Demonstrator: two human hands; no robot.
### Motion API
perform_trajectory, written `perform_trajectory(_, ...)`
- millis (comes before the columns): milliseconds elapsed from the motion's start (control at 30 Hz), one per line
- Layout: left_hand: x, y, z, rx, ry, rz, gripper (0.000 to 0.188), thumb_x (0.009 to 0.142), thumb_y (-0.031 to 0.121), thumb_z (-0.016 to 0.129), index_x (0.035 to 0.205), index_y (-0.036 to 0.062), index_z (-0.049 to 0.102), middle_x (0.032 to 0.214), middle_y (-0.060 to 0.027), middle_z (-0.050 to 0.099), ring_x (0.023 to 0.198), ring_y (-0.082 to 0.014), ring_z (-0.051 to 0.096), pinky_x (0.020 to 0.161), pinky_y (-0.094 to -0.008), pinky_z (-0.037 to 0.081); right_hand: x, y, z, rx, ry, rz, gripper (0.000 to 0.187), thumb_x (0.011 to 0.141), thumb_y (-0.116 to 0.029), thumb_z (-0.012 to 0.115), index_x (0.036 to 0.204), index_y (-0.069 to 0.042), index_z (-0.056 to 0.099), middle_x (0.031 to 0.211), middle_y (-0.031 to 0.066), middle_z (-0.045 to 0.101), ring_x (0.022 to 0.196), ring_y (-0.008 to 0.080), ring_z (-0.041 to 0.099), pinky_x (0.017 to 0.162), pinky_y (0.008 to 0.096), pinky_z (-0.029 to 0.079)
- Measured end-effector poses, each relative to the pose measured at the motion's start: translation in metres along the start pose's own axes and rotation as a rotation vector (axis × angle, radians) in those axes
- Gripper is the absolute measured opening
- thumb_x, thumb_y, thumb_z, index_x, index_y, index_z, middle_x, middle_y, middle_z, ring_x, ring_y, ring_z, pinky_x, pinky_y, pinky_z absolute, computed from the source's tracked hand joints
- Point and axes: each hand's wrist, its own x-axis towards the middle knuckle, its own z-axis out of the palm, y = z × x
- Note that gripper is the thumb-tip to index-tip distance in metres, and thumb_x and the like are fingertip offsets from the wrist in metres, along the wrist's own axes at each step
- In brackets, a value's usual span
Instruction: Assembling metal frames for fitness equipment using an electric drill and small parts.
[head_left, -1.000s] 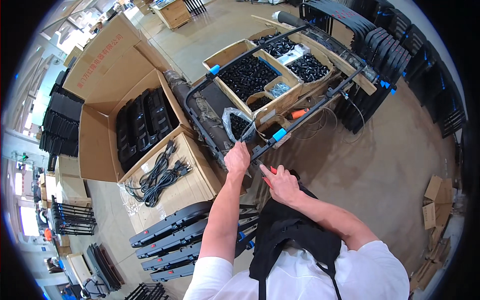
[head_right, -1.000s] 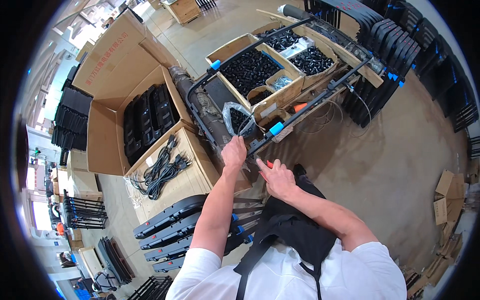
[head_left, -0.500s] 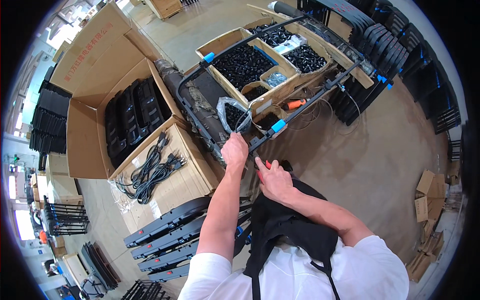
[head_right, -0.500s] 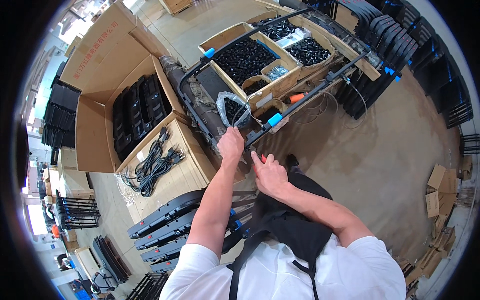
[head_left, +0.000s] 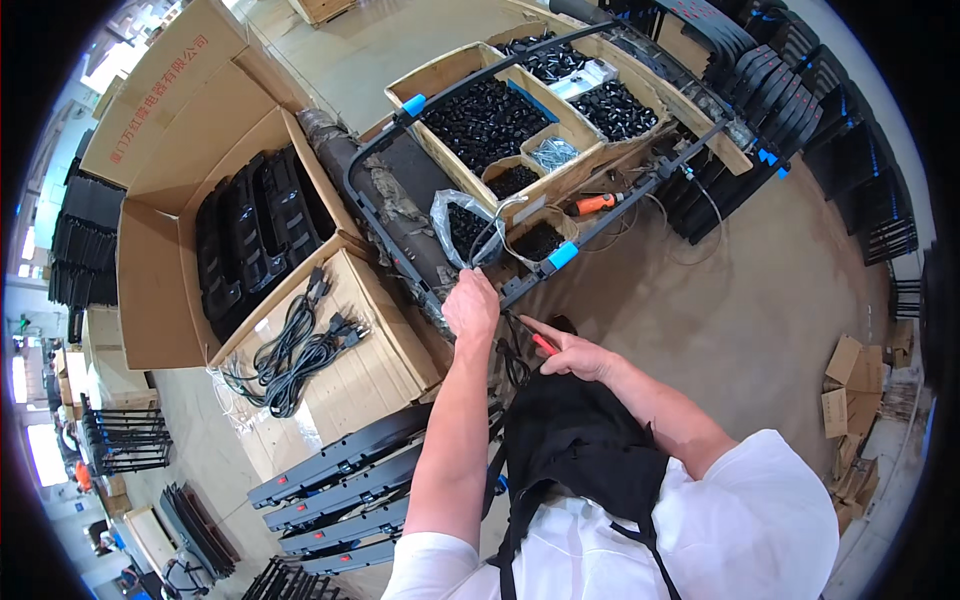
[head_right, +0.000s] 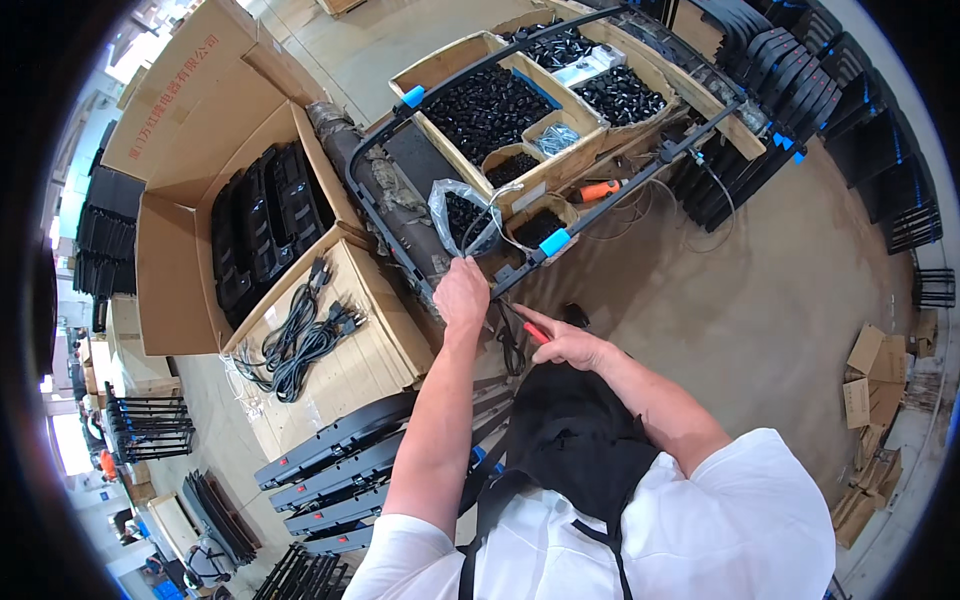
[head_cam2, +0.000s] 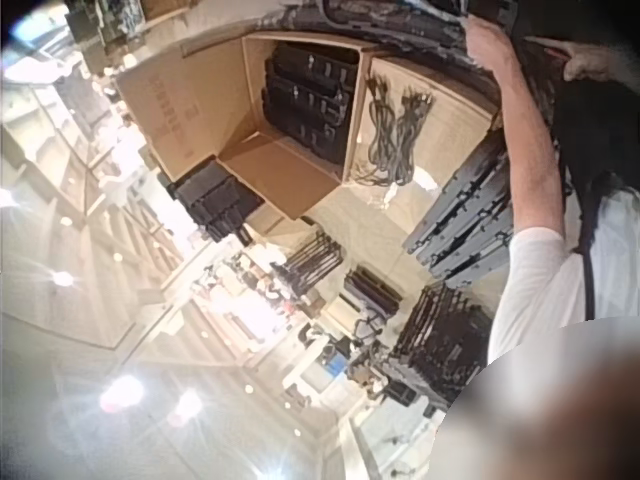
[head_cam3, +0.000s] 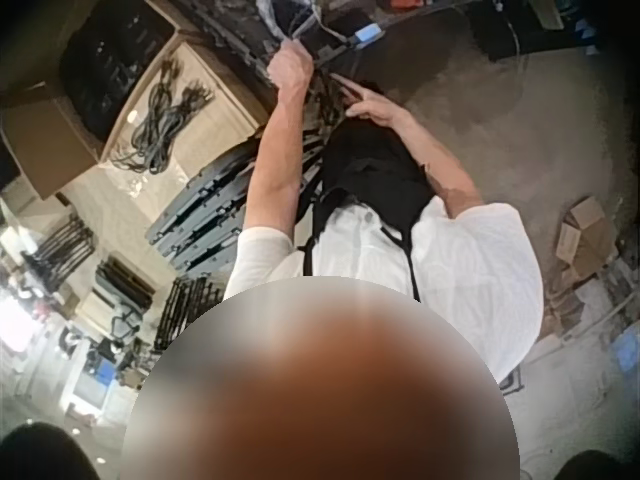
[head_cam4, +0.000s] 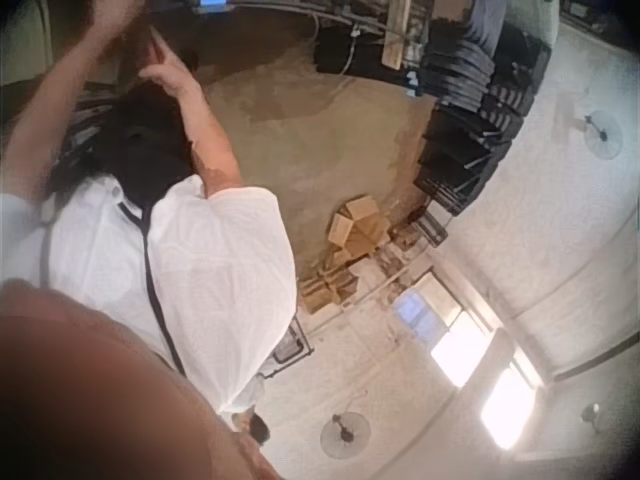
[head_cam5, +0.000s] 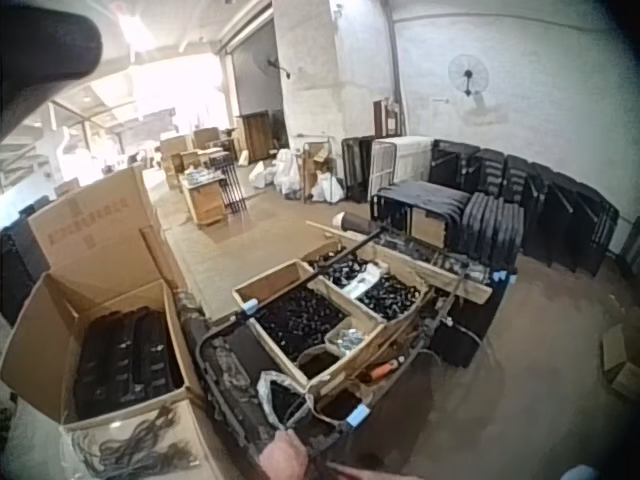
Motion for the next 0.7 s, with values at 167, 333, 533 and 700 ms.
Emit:
perform_trajectory(167,0.002,0.009,0.003,0.017,-0.011,0.0,0.039,0.11,0.034,0.049,0.096,0.0021,0.066,0.085,-0.029,0.075,0.081,-0.0481,0.075,0.077,-0.0588,0.058,0.021,0.016,-0.032,0.219,-0.171,0.051,0.114,0.075,0.004,0.072,0.174,-0.022,0.021,0.104,-0.0015,0.051,0.083,0.0075,0.049,0.074,0.0231,0.047)
perform_trajectory(333,0.0,0.008,0.0,0.017,-0.035,-0.072,0.039,0.11,0.037,0.05,0.096,0.0031,0.065,0.086,-0.029,0.074,0.085,-0.0506,0.073,0.08,-0.0603,0.056,0.026,-0.005,-0.025,-1.012,0.06,0.099,0.098,0.081,0.003,0.059,0.171,-0.017,0.025,0.131,0.0157,0.069,0.103,0.0326,0.071,0.078,0.0398,0.055)
perform_trajectory(533,0.005,0.015,0.004,0.025,-0.027,-0.123,0.038,0.11,0.036,0.05,0.095,0.0038,0.064,0.085,-0.0298,0.073,0.084,-0.0514,0.072,0.078,-0.0608,0.055,0.012,-0.021,-0.021,-0.775,0.06,0.157,0.103,0.082,-0.003,0.059,0.171,0.001,0.006,0.164,0.032,0.042,0.147,0.0399,0.051,0.12,0.0383,0.04)
perform_trajectory(700,0.002,0.012,0.009,0.056,0.021,-0.154,0.039,0.11,0.037,0.051,0.094,0.004,0.065,0.081,-0.0289,0.072,0.079,-0.0511,0.072,0.074,-0.0608,0.055,-0.001,-0.033,-0.046,-0.887,-0.083,0.411,0.097,0.085,-0.003,0.057,0.168,0.007,0.009,0.168,0.0327,0.035,0.152,0.0394,0.044,0.123,0.0372,0.037)
